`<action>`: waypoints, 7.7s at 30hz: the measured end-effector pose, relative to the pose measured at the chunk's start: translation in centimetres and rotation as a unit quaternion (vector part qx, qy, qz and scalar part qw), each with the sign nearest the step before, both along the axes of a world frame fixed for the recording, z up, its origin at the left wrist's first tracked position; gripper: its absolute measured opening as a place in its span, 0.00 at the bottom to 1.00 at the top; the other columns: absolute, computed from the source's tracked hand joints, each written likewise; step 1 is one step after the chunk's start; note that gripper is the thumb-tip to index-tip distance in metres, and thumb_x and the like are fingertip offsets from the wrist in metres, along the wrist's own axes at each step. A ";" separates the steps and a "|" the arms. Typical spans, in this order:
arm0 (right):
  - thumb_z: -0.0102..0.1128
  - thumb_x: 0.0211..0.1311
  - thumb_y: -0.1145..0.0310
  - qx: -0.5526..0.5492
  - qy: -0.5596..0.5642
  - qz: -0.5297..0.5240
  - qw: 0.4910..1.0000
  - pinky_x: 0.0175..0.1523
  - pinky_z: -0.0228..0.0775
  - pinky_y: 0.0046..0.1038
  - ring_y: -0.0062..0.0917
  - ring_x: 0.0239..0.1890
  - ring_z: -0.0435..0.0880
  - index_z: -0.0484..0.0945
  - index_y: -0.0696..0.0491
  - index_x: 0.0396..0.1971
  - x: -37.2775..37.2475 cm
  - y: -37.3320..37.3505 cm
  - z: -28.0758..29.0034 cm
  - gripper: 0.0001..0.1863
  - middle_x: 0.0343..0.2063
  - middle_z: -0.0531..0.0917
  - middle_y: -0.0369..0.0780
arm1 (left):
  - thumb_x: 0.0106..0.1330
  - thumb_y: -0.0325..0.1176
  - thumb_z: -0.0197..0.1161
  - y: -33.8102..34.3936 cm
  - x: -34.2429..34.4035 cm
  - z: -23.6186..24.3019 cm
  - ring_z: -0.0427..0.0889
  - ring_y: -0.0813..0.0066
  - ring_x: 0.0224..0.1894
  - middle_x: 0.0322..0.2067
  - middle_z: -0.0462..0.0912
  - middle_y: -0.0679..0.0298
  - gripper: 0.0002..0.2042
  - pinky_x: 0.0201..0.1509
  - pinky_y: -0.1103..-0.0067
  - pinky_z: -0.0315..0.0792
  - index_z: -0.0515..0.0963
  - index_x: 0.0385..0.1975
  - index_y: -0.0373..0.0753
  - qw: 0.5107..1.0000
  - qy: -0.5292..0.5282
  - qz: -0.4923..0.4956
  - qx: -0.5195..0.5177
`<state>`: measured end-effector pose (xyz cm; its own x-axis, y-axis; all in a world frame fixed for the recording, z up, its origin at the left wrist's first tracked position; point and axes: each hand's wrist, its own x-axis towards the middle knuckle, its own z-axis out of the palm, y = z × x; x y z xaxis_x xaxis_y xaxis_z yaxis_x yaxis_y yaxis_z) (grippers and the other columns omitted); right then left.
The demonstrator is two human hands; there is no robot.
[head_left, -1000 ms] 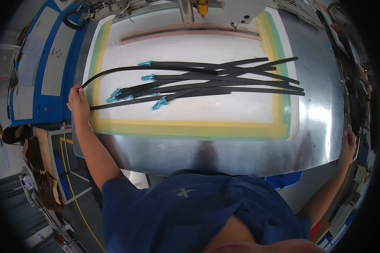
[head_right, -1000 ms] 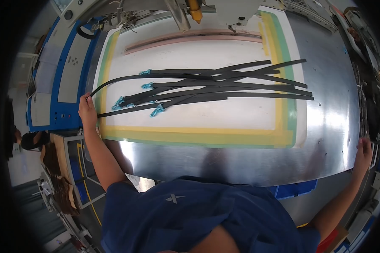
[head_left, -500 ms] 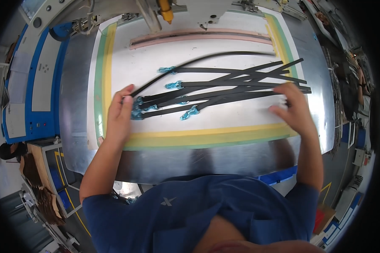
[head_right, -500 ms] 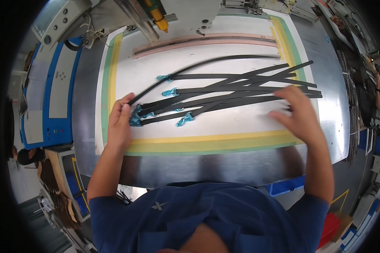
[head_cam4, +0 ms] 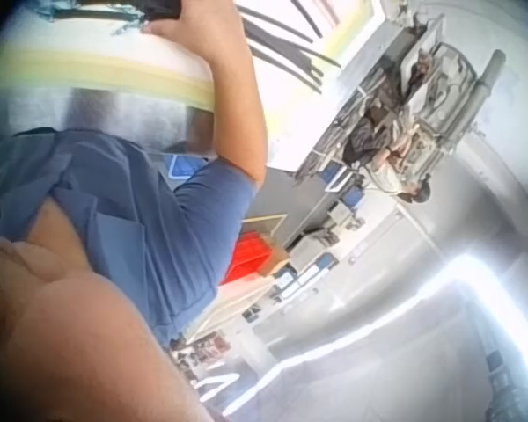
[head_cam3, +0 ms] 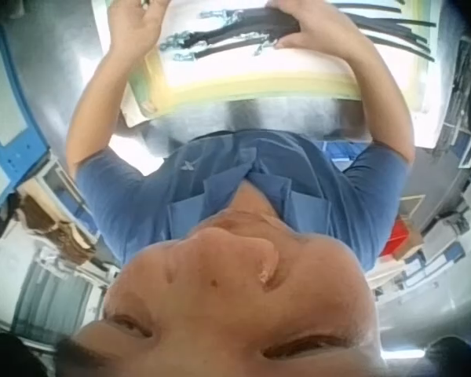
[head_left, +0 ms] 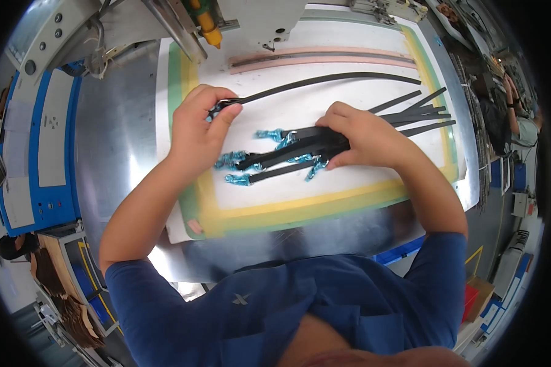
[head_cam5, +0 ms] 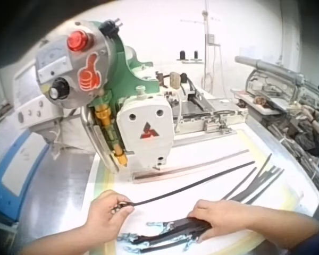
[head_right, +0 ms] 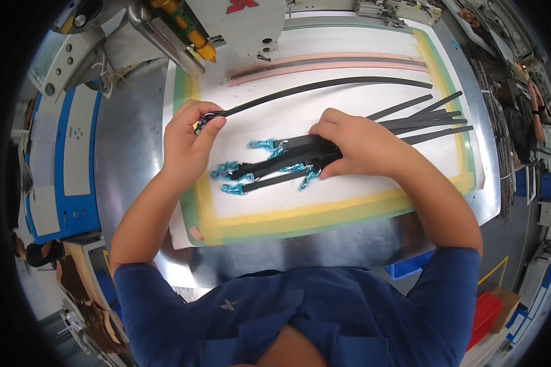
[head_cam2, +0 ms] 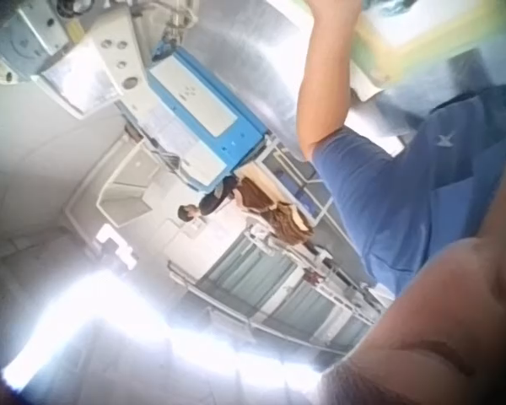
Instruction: Sewing long black straps onto a base material using an industrial sewing machine.
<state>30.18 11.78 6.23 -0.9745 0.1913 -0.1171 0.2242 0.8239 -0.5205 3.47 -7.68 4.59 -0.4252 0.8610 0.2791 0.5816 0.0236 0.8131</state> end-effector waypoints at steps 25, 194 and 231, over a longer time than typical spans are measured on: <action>0.63 0.59 0.71 0.192 0.056 0.019 0.980 0.42 0.76 0.42 0.41 0.36 0.87 0.85 0.47 0.37 -13.2 4.4 -2.2 0.07 0.30 0.88 0.40 | 0.68 0.49 0.69 8.2 -5.0 -5.7 0.73 0.43 0.66 0.62 0.77 0.46 0.28 0.71 0.57 0.65 0.79 0.65 0.46 0.943 0.322 -0.083 -0.027; 0.66 0.67 0.64 0.210 0.074 -0.241 0.945 0.54 0.80 0.40 0.45 0.49 0.88 0.88 0.56 0.47 -8.5 9.5 -1.3 0.15 0.47 0.88 0.49 | 0.67 0.31 0.63 7.6 -3.6 -5.9 0.79 0.60 0.63 0.58 0.83 0.57 0.20 0.71 0.63 0.65 0.81 0.57 0.32 0.861 0.508 -0.013 -0.032; 0.67 0.61 0.66 0.238 0.120 -0.107 0.958 0.42 0.82 0.39 0.39 0.38 0.88 0.84 0.51 0.49 -13.0 3.5 -5.8 0.16 0.45 0.82 0.41 | 0.59 0.48 0.71 8.3 -2.5 -5.1 0.83 0.62 0.45 0.46 0.83 0.62 0.27 0.49 0.65 0.73 0.84 0.55 0.37 0.856 0.517 -0.002 -0.008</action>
